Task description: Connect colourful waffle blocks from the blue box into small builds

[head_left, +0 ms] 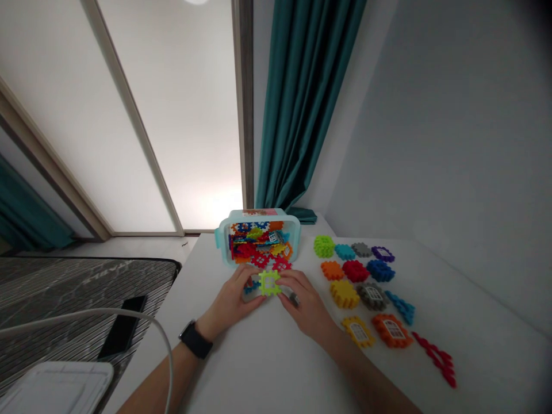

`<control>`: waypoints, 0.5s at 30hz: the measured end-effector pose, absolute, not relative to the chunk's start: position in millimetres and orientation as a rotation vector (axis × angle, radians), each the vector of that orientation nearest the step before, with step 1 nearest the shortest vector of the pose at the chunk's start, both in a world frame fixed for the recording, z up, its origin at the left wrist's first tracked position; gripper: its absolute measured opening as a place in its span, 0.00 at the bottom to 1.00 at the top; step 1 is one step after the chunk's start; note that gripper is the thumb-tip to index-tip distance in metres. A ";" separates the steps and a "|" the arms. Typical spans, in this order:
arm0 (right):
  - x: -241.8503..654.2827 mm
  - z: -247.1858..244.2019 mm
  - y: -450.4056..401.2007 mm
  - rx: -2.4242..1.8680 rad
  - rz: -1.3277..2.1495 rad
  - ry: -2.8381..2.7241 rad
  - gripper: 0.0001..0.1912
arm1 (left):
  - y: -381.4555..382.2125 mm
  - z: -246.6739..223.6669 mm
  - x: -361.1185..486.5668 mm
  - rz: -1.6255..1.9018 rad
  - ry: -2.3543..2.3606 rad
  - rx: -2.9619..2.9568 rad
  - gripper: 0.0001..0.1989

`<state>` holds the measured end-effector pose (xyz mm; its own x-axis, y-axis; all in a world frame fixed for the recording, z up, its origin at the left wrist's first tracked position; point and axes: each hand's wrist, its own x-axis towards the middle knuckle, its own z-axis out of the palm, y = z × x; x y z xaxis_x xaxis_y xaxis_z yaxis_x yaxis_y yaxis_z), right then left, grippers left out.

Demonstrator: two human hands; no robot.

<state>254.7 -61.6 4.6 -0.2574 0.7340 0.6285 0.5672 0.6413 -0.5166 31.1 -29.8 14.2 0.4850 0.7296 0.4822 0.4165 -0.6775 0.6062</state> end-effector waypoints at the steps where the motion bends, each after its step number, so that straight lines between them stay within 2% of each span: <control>1: 254.6 4.2 -61.9 -1.021 0.238 -1.941 0.12 | -30.4 14.6 31.6 1.057 0.947 2.310 0.22; 9: 253.4 6.5 -63.4 -0.995 0.309 -1.905 0.20 | -35.2 17.3 33.6 1.109 0.936 2.190 0.22; 15: 254.0 11.5 -67.8 -1.054 0.500 -1.848 0.32 | -37.0 21.3 31.3 1.119 0.886 2.133 0.22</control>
